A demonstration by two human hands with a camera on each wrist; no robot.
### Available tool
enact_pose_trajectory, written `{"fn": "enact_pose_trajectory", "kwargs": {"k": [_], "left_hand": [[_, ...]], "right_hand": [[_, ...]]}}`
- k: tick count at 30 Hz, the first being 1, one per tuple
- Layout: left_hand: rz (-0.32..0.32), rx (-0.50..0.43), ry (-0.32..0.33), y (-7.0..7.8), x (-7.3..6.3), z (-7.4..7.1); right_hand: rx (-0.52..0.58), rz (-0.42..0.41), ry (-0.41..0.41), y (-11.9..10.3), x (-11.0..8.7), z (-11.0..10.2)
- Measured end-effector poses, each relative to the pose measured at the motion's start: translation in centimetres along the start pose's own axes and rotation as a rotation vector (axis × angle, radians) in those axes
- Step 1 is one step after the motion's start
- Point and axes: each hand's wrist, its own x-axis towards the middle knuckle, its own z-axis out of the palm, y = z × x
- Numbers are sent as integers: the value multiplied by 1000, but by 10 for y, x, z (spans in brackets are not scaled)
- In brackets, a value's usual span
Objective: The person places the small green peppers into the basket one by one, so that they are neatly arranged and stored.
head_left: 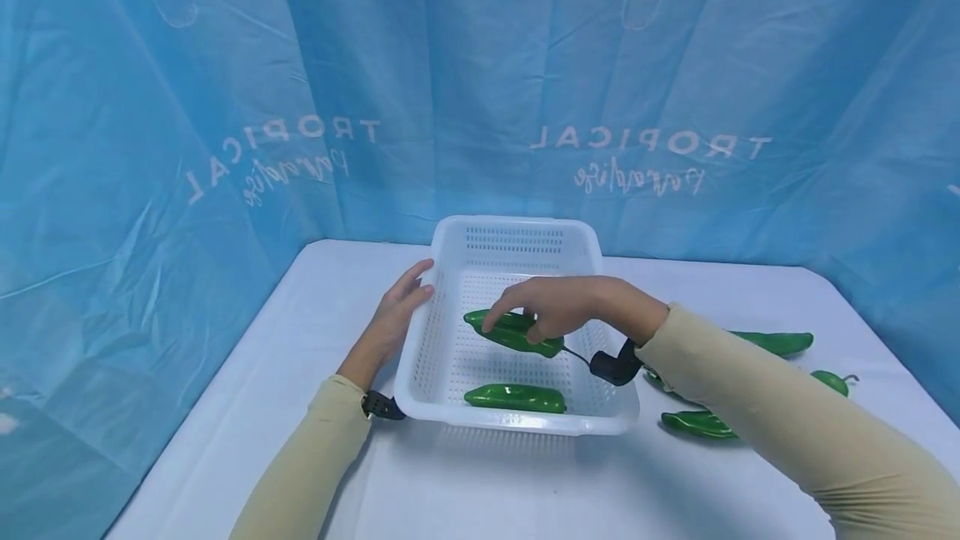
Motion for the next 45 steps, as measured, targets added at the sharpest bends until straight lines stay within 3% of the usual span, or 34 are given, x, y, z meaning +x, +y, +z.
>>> {"fn": "enact_pose_trajectory", "kwargs": {"k": [13, 21, 31, 45], "left_hand": [[-25, -4, 9, 1, 0, 1], [-28, -4, 8, -2, 1, 0], [-26, 12, 18, -3, 3, 1], [-22, -17, 16, -1, 2, 1]], "right_hand": [[77, 23, -4, 14, 25, 30], [66, 45, -18, 24, 41, 45], [58, 137, -47, 27, 46, 48], [73, 137, -49, 24, 47, 48]]}}
